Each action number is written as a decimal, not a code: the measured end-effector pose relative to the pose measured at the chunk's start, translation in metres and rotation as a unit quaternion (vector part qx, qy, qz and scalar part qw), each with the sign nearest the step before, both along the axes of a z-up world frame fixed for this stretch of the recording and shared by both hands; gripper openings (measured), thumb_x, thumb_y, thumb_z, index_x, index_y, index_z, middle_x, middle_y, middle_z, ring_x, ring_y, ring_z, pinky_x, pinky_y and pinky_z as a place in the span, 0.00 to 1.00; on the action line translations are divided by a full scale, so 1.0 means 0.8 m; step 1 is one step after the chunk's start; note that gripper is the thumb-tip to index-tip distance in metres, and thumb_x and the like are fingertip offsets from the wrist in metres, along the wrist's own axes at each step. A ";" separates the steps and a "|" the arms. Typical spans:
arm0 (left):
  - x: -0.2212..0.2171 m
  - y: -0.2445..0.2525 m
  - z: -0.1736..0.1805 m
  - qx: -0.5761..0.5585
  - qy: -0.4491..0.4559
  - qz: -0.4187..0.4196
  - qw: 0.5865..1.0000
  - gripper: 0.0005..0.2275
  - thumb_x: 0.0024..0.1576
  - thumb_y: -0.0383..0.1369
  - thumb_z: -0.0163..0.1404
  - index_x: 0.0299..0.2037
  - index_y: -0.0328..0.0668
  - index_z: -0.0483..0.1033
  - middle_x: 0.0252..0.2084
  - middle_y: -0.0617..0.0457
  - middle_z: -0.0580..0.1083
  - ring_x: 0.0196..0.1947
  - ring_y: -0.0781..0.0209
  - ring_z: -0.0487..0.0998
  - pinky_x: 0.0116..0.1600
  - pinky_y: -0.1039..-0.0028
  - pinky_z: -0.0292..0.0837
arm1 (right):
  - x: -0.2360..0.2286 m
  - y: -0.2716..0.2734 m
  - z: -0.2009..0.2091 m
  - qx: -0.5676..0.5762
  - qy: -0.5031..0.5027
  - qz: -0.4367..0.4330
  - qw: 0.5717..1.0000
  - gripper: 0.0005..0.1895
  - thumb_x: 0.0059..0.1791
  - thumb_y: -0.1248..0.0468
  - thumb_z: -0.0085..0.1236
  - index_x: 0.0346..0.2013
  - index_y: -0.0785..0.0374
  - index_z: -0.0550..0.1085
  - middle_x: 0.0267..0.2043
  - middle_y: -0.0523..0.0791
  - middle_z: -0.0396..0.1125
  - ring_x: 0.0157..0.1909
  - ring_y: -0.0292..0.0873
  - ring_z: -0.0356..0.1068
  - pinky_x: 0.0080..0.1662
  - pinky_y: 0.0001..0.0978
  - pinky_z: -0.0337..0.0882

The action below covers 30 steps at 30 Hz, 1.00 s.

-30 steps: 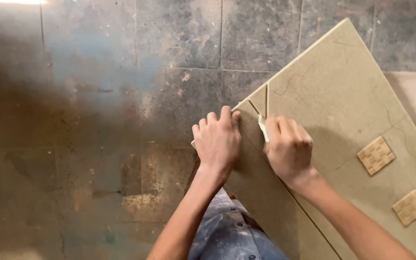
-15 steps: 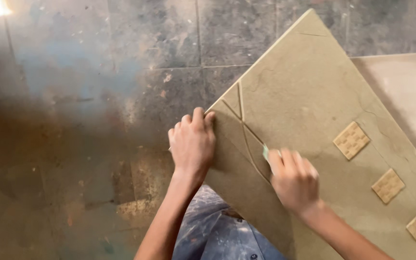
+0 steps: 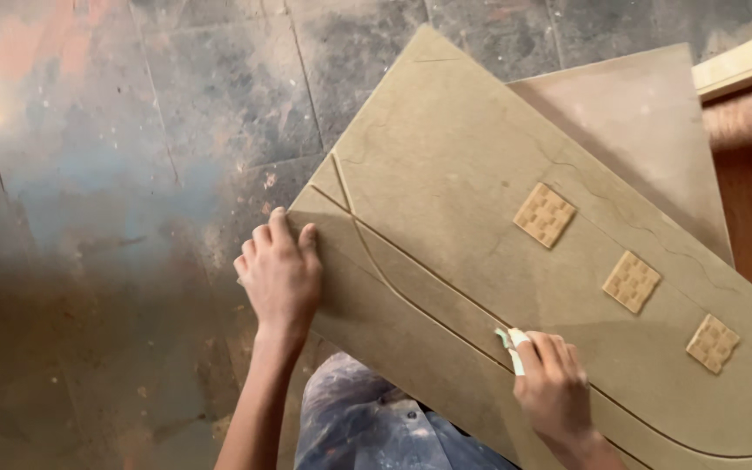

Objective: The person sands a large flat wooden panel with a small white sanding block, focusing on curved grooves and three square woven-texture inlays. The person moves the block along the grooves and over the inlays repeatedly, smoothing the surface.

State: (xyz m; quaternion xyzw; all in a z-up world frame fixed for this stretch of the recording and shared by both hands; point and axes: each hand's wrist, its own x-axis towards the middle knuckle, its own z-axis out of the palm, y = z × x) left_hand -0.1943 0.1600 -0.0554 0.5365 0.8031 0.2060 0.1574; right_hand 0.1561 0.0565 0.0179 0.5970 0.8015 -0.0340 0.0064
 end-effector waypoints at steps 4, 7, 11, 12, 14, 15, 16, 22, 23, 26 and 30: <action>-0.001 -0.003 0.009 -0.007 0.017 -0.014 1.000 0.23 0.65 0.44 0.47 0.63 0.35 0.67 0.54 0.37 0.73 0.54 0.38 0.71 0.59 0.49 0.61 | -0.040 0.018 0.007 0.073 0.041 0.023 0.996 0.22 0.35 0.73 0.59 0.45 0.67 0.76 0.45 0.49 0.69 0.49 0.53 0.69 0.51 0.48 0.68; 0.002 -0.009 -0.002 -0.032 0.017 -0.025 0.999 0.24 0.66 0.44 0.47 0.65 0.33 0.65 0.57 0.35 0.72 0.57 0.36 0.70 0.62 0.46 0.58 | -0.041 0.018 0.002 0.078 0.072 -0.027 0.994 0.18 0.38 0.74 0.60 0.43 0.66 0.76 0.45 0.49 0.70 0.49 0.53 0.69 0.51 0.46 0.68; 0.010 -0.010 -0.024 -0.021 0.023 -0.028 0.999 0.26 0.67 0.43 0.48 0.69 0.30 0.61 0.64 0.33 0.68 0.64 0.36 0.65 0.68 0.45 0.52 | 0.010 0.006 -0.002 0.104 0.060 -0.075 0.990 0.15 0.43 0.75 0.60 0.44 0.66 0.77 0.44 0.48 0.70 0.48 0.50 0.68 0.49 0.45 0.67; 0.007 -0.012 -0.023 -0.027 0.022 -0.022 0.999 0.26 0.68 0.42 0.48 0.70 0.30 0.60 0.65 0.33 0.67 0.66 0.36 0.64 0.69 0.45 0.50 | 0.018 -0.003 -0.001 0.104 0.055 -0.075 0.990 0.15 0.43 0.76 0.60 0.44 0.66 0.78 0.43 0.47 0.71 0.48 0.49 0.68 0.48 0.44 0.66; 0.011 -0.016 -0.018 -0.022 0.035 -0.021 0.999 0.28 0.68 0.42 0.48 0.70 0.28 0.58 0.68 0.31 0.64 0.69 0.35 0.60 0.71 0.45 0.47 | 0.034 -0.023 0.003 0.096 0.054 -0.046 0.993 0.18 0.39 0.75 0.59 0.43 0.67 0.77 0.42 0.48 0.70 0.48 0.51 0.68 0.49 0.46 0.66; 0.018 -0.016 -0.013 -0.020 0.039 -0.022 0.999 0.29 0.68 0.42 0.48 0.71 0.26 0.57 0.69 0.30 0.62 0.71 0.34 0.58 0.72 0.45 0.45 | 0.040 -0.033 0.006 0.092 0.052 -0.033 0.994 0.19 0.37 0.75 0.59 0.43 0.68 0.77 0.42 0.48 0.70 0.48 0.52 0.68 0.49 0.46 0.66; 0.028 -0.013 -0.005 -0.012 0.051 -0.031 0.998 0.30 0.67 0.42 0.49 0.71 0.25 0.57 0.69 0.28 0.59 0.71 0.32 0.55 0.71 0.44 0.43 | 0.044 -0.034 0.007 0.095 0.063 -0.038 0.993 0.19 0.37 0.75 0.59 0.44 0.68 0.77 0.42 0.48 0.70 0.48 0.52 0.68 0.49 0.46 0.66; 0.132 -0.046 0.048 0.005 -0.011 -0.122 0.992 0.27 0.62 0.38 0.51 0.69 0.35 0.60 0.76 0.36 0.52 0.77 0.35 0.44 0.76 0.45 0.37 | 0.035 -0.031 0.001 0.106 0.103 -0.068 0.987 0.21 0.40 0.77 0.58 0.47 0.70 0.77 0.43 0.48 0.70 0.48 0.51 0.69 0.49 0.45 0.66; 0.156 -0.058 0.053 0.034 -0.024 -0.157 0.987 0.27 0.63 0.38 0.52 0.69 0.35 0.60 0.76 0.36 0.51 0.77 0.36 0.43 0.76 0.45 0.38 | 0.037 -0.032 0.001 0.109 0.111 -0.068 0.985 0.20 0.41 0.76 0.58 0.48 0.70 0.77 0.43 0.49 0.70 0.48 0.51 0.69 0.49 0.45 0.66; 0.215 -0.091 0.066 0.051 -0.052 -0.214 0.974 0.24 0.62 0.39 0.52 0.66 0.38 0.64 0.74 0.36 0.55 0.76 0.36 0.47 0.75 0.45 0.39 | 0.042 -0.033 0.005 0.112 0.128 -0.069 0.983 0.18 0.43 0.75 0.58 0.48 0.72 0.76 0.44 0.50 0.70 0.47 0.52 0.70 0.49 0.45 0.66; 0.256 -0.110 0.082 0.086 -0.090 -0.255 0.959 0.21 0.63 0.37 0.51 0.65 0.38 0.68 0.72 0.38 0.60 0.75 0.36 0.50 0.74 0.46 0.40 | 0.044 -0.032 -0.006 0.133 0.117 -0.039 0.983 0.12 0.45 0.73 0.58 0.43 0.70 0.77 0.42 0.51 0.71 0.48 0.52 0.71 0.50 0.46 0.69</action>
